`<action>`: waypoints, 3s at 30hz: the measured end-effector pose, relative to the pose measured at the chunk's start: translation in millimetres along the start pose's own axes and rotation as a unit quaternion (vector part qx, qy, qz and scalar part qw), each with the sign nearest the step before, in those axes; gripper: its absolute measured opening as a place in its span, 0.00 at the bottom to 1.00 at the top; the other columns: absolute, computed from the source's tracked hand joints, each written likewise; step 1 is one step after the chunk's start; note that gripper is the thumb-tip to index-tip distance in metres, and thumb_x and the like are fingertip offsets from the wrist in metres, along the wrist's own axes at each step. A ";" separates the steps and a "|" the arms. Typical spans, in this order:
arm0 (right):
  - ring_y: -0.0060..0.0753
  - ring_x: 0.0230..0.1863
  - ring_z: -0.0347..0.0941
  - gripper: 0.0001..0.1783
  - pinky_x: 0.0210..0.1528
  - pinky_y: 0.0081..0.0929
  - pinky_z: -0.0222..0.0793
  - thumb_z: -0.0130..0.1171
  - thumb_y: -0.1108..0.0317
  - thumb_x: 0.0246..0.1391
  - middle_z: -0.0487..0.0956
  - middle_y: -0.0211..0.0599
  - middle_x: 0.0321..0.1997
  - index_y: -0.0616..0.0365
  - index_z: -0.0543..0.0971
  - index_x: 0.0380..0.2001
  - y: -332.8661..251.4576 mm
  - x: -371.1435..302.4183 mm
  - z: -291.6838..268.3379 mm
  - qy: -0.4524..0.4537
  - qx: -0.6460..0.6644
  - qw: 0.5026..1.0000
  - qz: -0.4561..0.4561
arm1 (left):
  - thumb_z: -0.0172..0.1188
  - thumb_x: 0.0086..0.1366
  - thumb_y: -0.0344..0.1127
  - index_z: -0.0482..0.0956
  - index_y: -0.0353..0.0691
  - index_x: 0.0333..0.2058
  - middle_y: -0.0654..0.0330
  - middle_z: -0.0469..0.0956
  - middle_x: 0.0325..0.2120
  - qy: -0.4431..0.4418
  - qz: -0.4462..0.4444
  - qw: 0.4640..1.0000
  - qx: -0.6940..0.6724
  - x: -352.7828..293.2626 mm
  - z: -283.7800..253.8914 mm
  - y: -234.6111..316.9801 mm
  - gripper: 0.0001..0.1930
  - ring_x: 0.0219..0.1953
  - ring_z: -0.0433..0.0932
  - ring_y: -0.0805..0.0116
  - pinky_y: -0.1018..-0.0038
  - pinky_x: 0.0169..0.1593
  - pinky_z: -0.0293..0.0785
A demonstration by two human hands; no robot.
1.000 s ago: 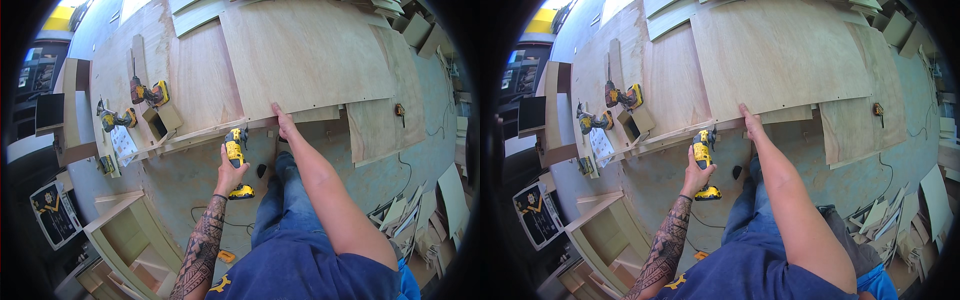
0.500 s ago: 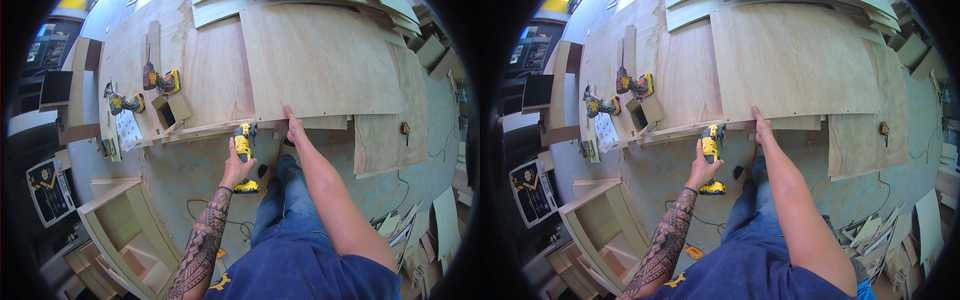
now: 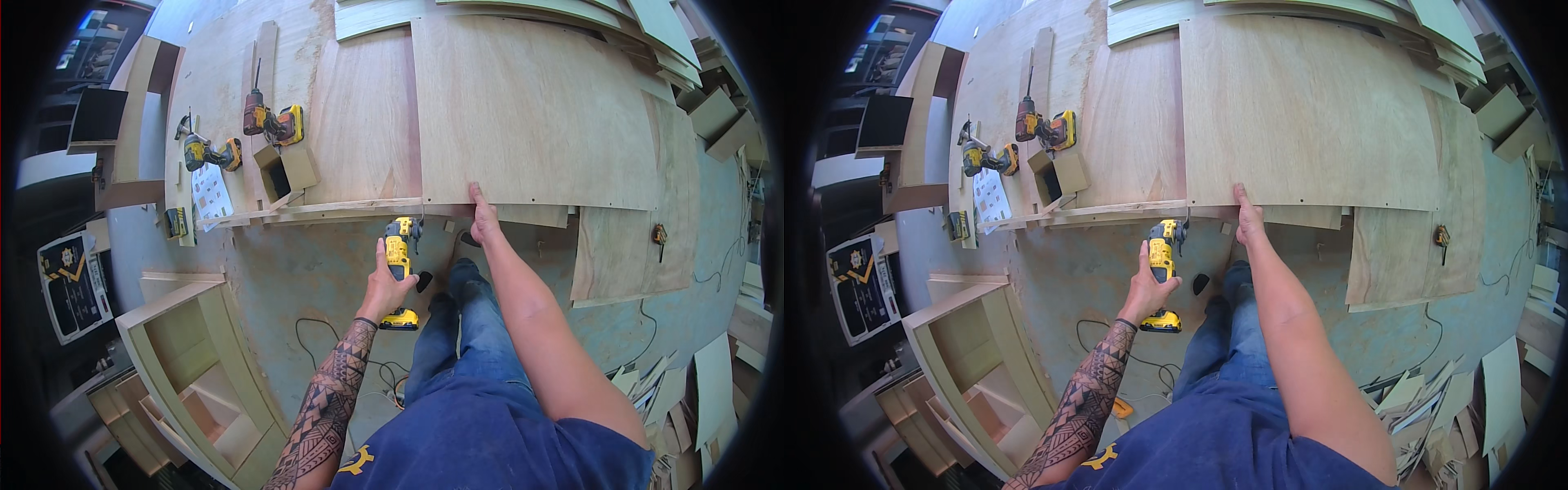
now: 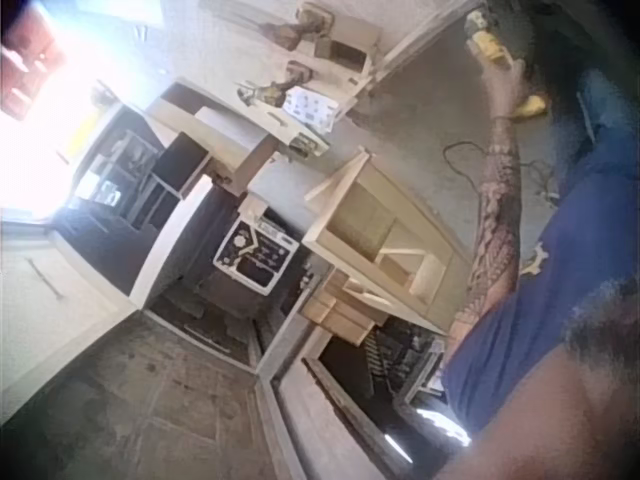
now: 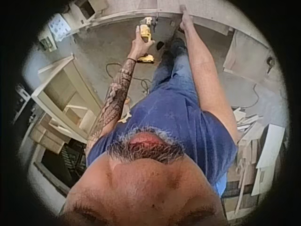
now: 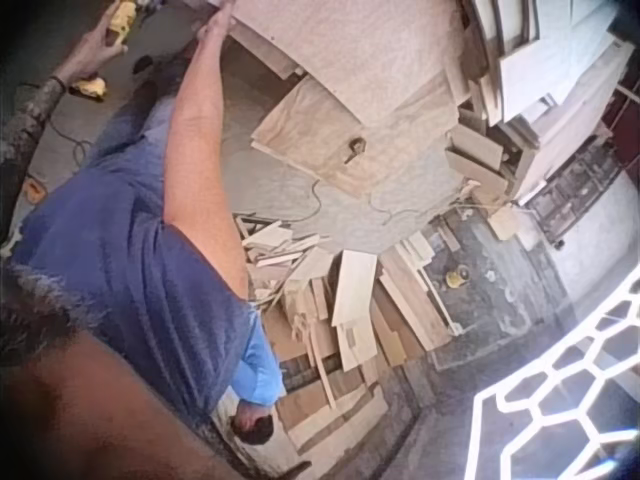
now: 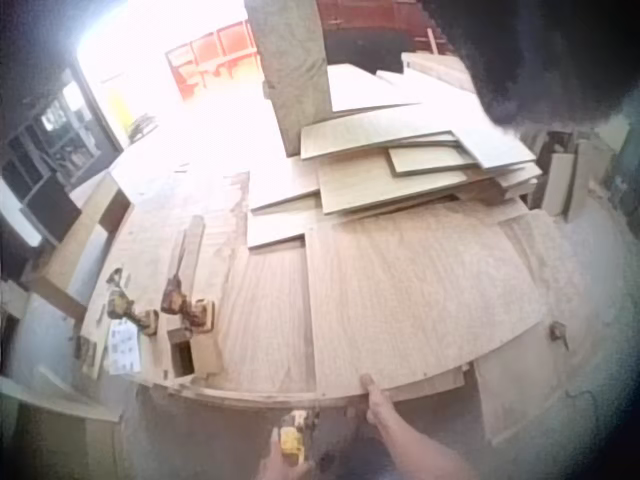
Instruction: Using a power drill to assemble a wooden drawer or cabinet frame.
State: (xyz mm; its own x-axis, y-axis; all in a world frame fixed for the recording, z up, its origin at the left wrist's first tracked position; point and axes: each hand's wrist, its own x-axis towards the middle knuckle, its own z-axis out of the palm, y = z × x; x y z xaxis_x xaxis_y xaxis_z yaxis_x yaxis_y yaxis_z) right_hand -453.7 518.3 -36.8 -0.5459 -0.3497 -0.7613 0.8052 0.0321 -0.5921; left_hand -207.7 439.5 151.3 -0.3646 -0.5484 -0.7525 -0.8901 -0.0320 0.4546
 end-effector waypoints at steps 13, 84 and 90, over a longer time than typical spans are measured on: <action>0.40 0.81 0.57 0.54 0.83 0.46 0.41 0.77 0.38 0.55 0.71 0.48 0.77 0.71 0.72 0.70 -2.1 -2.6 -4.2 -0.007 -0.007 1.000 0.014 | 0.74 0.62 0.46 0.31 0.45 0.81 0.35 0.81 0.56 0.009 -0.011 1.000 0.003 17.2 3.3 6.9 0.64 0.56 0.84 0.42 0.56 0.63 0.79; 0.41 0.57 0.80 0.30 0.61 0.40 0.78 0.69 0.71 0.57 0.78 0.44 0.60 0.66 0.73 0.62 -501.2 -388.4 18.7 0.115 -0.100 0.792 -0.591 | 0.56 0.78 0.64 0.68 0.32 0.63 0.59 0.81 0.42 -0.371 0.065 0.893 -0.248 -5.3 4.6 139.9 0.36 0.37 0.82 0.69 0.69 0.44 0.82; 0.36 0.52 0.79 0.31 0.58 0.35 0.76 0.77 0.66 0.50 0.81 0.40 0.53 0.64 0.77 0.55 -524.7 -430.6 27.4 0.146 -0.366 0.622 -0.676 | 0.51 0.79 0.65 0.69 0.46 0.64 0.57 0.80 0.46 -0.287 0.146 0.826 -0.462 56.9 -85.7 192.8 0.30 0.49 0.83 0.61 0.58 0.54 0.80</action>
State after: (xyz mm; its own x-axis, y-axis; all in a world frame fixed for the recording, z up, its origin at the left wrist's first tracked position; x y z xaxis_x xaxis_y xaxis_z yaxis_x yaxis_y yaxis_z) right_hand -634.7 626.4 609.0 -0.7148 -0.3393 0.6115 -0.6993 0.3488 -0.6239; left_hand -376.6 330.5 237.0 -0.8325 -0.1675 -0.5281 -0.2493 -0.7381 0.6270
